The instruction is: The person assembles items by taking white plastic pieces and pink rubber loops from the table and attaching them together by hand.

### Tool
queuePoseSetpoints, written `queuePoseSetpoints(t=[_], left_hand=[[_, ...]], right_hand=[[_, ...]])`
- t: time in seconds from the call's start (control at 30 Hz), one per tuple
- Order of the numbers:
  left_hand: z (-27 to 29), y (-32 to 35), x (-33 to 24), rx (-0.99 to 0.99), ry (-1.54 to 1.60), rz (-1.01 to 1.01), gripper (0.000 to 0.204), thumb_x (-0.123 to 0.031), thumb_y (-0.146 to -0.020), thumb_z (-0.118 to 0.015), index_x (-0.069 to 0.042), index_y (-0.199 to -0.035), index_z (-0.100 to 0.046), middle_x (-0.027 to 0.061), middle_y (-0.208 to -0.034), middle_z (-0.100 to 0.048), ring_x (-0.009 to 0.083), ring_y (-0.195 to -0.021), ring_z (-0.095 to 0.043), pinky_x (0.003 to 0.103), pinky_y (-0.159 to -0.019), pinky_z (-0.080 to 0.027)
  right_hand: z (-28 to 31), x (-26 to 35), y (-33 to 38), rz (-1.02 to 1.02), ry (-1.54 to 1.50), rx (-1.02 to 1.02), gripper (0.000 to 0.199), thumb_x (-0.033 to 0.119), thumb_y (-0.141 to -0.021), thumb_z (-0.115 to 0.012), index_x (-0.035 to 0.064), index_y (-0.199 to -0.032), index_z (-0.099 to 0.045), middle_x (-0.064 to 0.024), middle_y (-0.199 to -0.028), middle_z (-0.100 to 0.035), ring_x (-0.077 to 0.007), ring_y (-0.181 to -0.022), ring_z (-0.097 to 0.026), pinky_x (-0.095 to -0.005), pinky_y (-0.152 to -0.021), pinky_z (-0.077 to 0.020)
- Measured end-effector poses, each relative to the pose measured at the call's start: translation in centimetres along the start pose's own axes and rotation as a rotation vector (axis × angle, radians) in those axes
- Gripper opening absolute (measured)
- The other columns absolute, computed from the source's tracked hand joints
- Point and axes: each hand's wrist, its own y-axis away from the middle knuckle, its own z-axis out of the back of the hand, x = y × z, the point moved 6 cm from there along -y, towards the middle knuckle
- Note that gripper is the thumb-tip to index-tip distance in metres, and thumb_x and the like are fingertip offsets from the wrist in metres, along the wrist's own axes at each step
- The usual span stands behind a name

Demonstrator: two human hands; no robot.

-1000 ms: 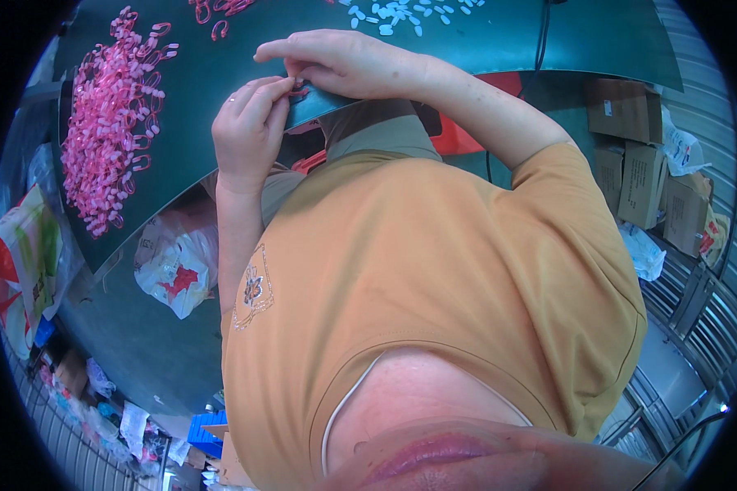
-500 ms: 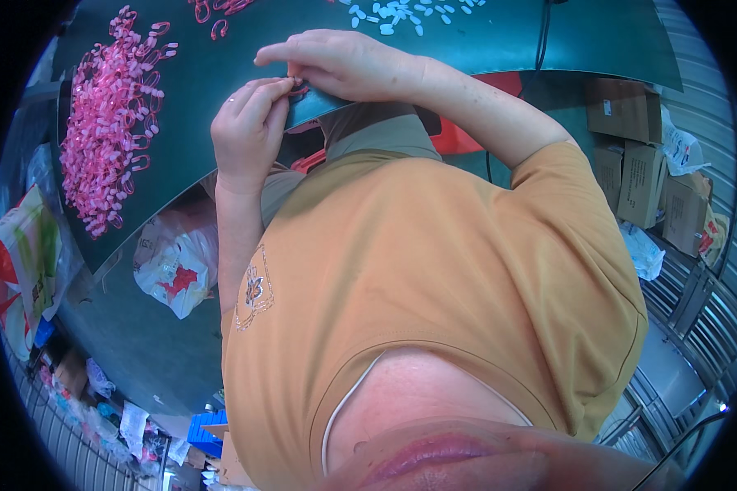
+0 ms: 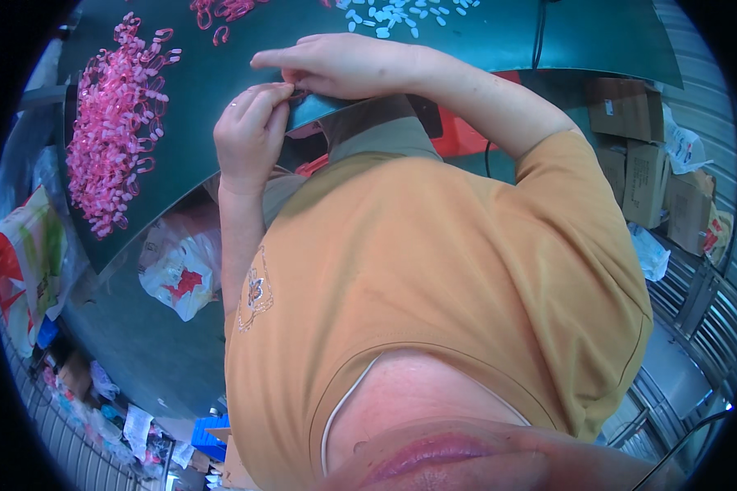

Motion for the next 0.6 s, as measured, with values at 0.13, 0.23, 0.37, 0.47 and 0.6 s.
queuePoseSetpoints(t=[0.13, 0.23, 0.37, 0.47, 0.6], left_hand=[[0.1, -0.3, -0.2, 0.0, 0.02, 0.006, 0.017, 0.005, -0.09, -0.079, -0.004, -0.105, -0.079, 0.0104, -0.106, -0.082, 0.0259, -0.098, -0.08, 0.035, -0.086, -0.063], [0.0, -0.2, -0.2, 0.005, 0.012, 0.004, 0.017, 0.005, -0.09, -0.079, -0.004, -0.105, -0.079, 0.0105, -0.106, -0.082, 0.0259, -0.098, -0.08, 0.035, -0.086, -0.063], [0.0, -0.2, -0.1, 0.004, 0.023, 0.004, 0.017, 0.005, -0.09, -0.079, -0.003, -0.105, -0.079, 0.0107, -0.105, -0.082, 0.0263, -0.098, -0.08, 0.036, -0.085, -0.063], [-0.1, -0.3, -0.2, 0.013, 0.017, 0.0, 0.017, 0.005, -0.09, -0.079, -0.003, -0.104, -0.078, 0.0111, -0.105, -0.082, 0.027, -0.097, -0.08, 0.036, -0.085, -0.062], [0.0, -0.1, -0.1, -0.025, 0.013, -0.024, 0.017, 0.002, -0.087, -0.079, -0.007, -0.102, -0.078, 0.0084, -0.102, -0.081, 0.0266, -0.093, -0.078, 0.037, -0.081, -0.061]], right_hand=[[1.6, -1.2, 0.4, -0.181, -0.246, 0.047, 0.058, 0.009, -0.107, -0.064, 0.0137, -0.163, -0.05, -0.0089, -0.107, -0.072, -0.024, -0.098, -0.071, -0.0379, -0.091, -0.0586], [1.5, -0.8, 0.2, -0.182, -0.268, 0.018, 0.06, 0.008, -0.105, -0.064, 0.0143, -0.163, -0.051, -0.0081, -0.101, -0.07, -0.022, -0.093, -0.07, -0.0361, -0.088, -0.0584], [0.5, -0.8, -0.1, -0.18, -0.234, 0.042, 0.059, 0.006, -0.104, -0.064, 0.014, -0.161, -0.053, -0.0095, -0.099, -0.07, -0.0242, -0.091, -0.07, -0.0385, -0.086, -0.0586], [0.5, -0.4, -0.3, -0.142, -0.194, 0.039, 0.059, 0.005, -0.103, -0.063, 0.0142, -0.161, -0.054, -0.0108, -0.099, -0.071, -0.0266, -0.091, -0.071, -0.0405, -0.085, -0.0587], [0.6, 0.5, -0.8, -0.097, -0.087, 0.071, 0.058, 0.006, -0.103, -0.063, 0.0145, -0.16, -0.056, -0.0126, -0.103, -0.074, -0.0326, -0.097, -0.074, -0.0439, -0.088, -0.0595]])
